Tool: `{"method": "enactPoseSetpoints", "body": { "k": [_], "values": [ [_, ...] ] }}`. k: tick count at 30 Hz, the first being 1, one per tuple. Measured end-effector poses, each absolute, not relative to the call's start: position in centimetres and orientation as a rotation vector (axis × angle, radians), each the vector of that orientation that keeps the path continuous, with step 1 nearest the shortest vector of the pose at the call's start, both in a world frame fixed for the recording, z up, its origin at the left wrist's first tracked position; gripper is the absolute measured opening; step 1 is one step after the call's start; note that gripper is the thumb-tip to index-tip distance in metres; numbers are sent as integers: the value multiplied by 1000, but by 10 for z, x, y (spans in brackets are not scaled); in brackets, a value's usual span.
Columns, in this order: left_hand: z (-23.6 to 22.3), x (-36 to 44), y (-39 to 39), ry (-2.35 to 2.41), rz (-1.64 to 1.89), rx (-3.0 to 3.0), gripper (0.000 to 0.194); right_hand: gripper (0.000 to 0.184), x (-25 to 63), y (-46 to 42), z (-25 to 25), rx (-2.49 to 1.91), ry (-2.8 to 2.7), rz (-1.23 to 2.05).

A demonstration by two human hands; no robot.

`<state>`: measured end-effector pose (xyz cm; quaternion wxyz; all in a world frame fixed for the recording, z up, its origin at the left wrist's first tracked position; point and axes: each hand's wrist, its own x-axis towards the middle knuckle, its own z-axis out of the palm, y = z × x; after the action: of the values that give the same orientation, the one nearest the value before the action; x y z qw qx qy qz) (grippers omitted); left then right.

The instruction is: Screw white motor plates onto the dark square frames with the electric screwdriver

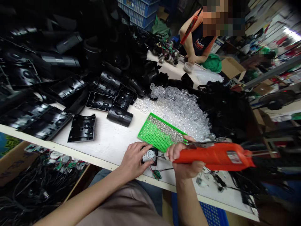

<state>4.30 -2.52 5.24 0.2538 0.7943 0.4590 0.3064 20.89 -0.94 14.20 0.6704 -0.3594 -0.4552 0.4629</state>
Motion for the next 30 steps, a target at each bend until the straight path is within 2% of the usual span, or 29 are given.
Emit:
{"method": "enactPoseSetpoints", "body": {
  "k": [4,8,12,18,23,30],
  "values": [
    [42,46,-24,1246,806,2166,33,58,204,-5,125,-815,-1009,1076],
    [39,46,-24,1240,805,2159,31,59,202,-4,120,-845,-1019,1093],
    [40,47,-25,1248,852,2172,30,53,202,-5,118,-787,-1026,1133],
    [35,48,-27,1246,862,2164,28,31,203,-8,110,-737,-1185,1260],
    [32,50,-28,1264,876,2144,27,33,202,-14,111,-737,-1213,1282],
    [39,46,-28,1256,838,2142,29,50,199,9,141,-721,-1164,1223]
  ]
}}
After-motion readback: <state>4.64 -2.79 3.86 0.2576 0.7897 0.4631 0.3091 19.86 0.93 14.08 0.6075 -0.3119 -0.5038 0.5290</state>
